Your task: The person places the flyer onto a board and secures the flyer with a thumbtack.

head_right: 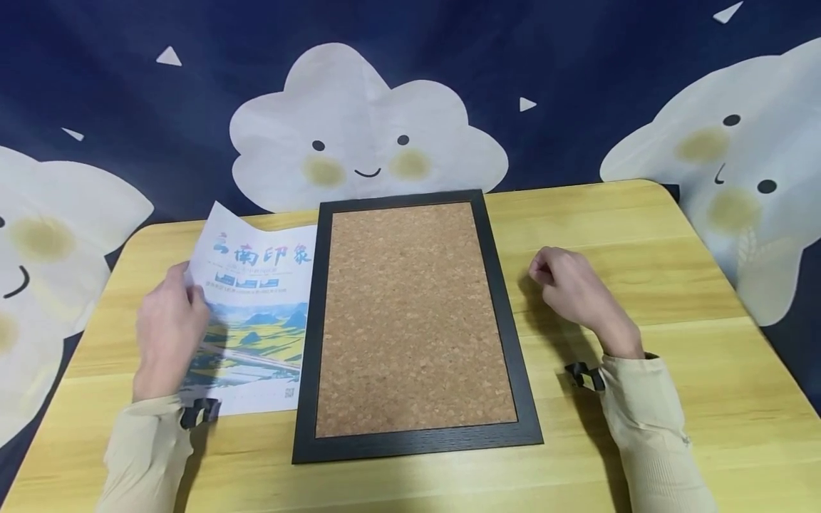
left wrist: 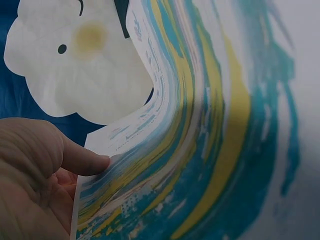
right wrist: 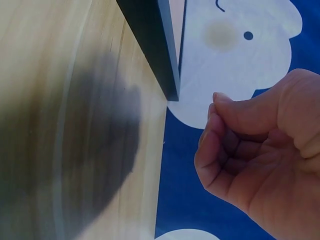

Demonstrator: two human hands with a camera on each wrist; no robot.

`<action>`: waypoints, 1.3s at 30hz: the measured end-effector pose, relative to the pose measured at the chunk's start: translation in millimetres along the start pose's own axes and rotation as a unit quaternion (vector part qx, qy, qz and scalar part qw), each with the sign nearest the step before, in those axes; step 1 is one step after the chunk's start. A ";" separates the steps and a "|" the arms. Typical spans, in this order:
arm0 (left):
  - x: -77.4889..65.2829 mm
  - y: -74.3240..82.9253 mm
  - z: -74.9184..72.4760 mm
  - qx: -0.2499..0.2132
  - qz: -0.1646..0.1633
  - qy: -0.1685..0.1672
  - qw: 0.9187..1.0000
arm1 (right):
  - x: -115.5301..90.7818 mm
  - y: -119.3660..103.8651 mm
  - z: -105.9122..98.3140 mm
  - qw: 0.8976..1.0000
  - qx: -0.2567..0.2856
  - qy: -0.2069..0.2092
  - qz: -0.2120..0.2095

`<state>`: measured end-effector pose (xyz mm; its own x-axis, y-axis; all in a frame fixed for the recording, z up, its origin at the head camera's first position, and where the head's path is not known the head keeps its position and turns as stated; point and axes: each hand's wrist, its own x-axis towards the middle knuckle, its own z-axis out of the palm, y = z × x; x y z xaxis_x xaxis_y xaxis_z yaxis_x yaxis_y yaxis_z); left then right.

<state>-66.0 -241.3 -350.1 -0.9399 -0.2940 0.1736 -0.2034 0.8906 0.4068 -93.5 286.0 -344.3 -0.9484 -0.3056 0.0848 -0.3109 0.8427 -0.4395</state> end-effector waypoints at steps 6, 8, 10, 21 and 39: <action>-1.7 -2.5 0.2 0.004 -0.005 -0.001 1.000 | 1.1 -1.8 1.0 1.000 -0.009 0.003 -0.007; -1.6 -2.7 0.1 0.007 -0.004 0.001 1.000 | 1.8 -1.9 1.5 1.000 -0.008 0.002 -0.004; -1.2 -2.7 -0.3 0.008 -0.001 0.002 1.000 | 2.6 -1.9 2.0 1.000 -0.002 -0.001 0.004; 2.1 -2.3 -5.1 0.009 -0.008 0.001 1.000 | -2.2 2.1 5.8 0.999 0.019 -0.011 0.037; 2.9 -9.6 -14.2 0.034 -0.021 -0.056 0.998 | 3.1 -0.9 7.0 0.999 0.027 -0.027 0.023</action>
<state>-62.9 -255.7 -340.7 -0.9538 -0.2953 0.0551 -0.2587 0.9006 0.3492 -95.8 281.2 -349.9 -0.9562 -0.2922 0.0149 -0.2619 0.8321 -0.4889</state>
